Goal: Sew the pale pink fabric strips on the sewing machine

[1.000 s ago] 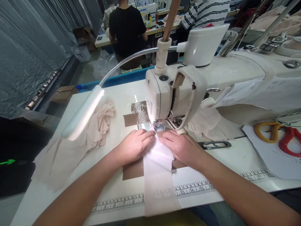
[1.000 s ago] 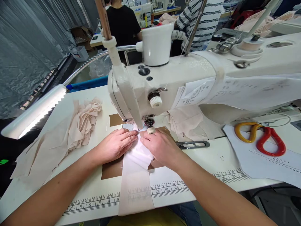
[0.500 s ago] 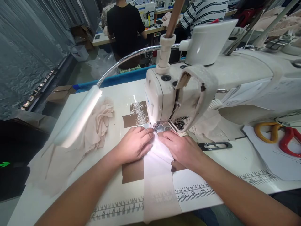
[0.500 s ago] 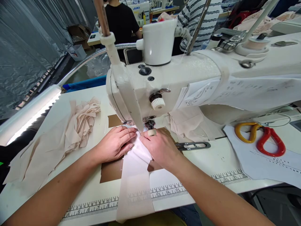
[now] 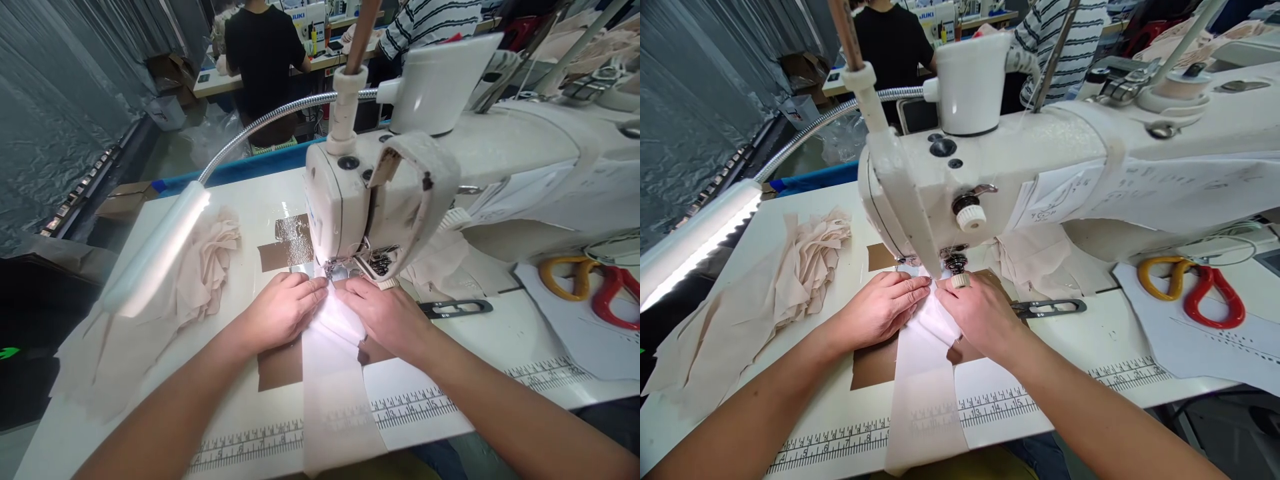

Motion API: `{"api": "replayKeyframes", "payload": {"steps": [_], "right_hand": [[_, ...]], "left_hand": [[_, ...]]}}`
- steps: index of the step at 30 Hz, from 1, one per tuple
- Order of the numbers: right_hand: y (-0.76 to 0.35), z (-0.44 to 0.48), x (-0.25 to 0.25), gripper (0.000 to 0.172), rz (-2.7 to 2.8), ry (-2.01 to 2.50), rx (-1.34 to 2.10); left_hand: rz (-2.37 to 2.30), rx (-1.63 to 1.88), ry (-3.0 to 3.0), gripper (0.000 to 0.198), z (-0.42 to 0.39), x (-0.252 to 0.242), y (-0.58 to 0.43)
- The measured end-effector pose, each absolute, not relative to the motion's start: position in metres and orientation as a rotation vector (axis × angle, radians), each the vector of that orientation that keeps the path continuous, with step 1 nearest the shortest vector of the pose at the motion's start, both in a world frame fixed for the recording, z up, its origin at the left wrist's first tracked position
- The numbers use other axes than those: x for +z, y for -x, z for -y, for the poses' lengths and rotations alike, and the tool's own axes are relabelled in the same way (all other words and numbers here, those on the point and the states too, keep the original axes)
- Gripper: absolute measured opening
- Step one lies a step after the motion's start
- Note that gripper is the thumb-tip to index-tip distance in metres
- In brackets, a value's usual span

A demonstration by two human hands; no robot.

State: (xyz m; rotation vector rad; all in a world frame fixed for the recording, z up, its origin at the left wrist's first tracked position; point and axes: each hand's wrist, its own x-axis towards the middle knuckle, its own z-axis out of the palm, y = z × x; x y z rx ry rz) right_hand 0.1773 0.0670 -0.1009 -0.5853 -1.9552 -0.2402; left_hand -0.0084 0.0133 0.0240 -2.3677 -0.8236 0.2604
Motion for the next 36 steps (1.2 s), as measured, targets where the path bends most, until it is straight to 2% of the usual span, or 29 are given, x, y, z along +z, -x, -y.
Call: {"api": "replayKeyframes", "payload": {"steps": [6, 18, 28, 36], "right_hand": [[-0.174, -0.062, -0.098, 0.028, 1.907, 0.679, -0.235], [-0.175, -0.060, -0.093, 0.023, 1.952, 0.746, -0.216], [-0.180, -0.062, -0.097, 0.029, 1.923, 0.611, -0.117], [-0.183, -0.069, -0.108, 0.033, 1.938, 0.519, -0.250]], "left_hand": [[0.838, 0.232, 2.374, 0.034, -0.015, 0.027, 0.008], [0.890, 0.178, 2.403, 0.034, -0.020, 0.028, 0.013], [0.918, 0.114, 2.433, 0.037, -0.013, 0.020, 0.008], [0.862, 0.095, 2.470, 0.025, -0.012, 0.020, 0.008]]}}
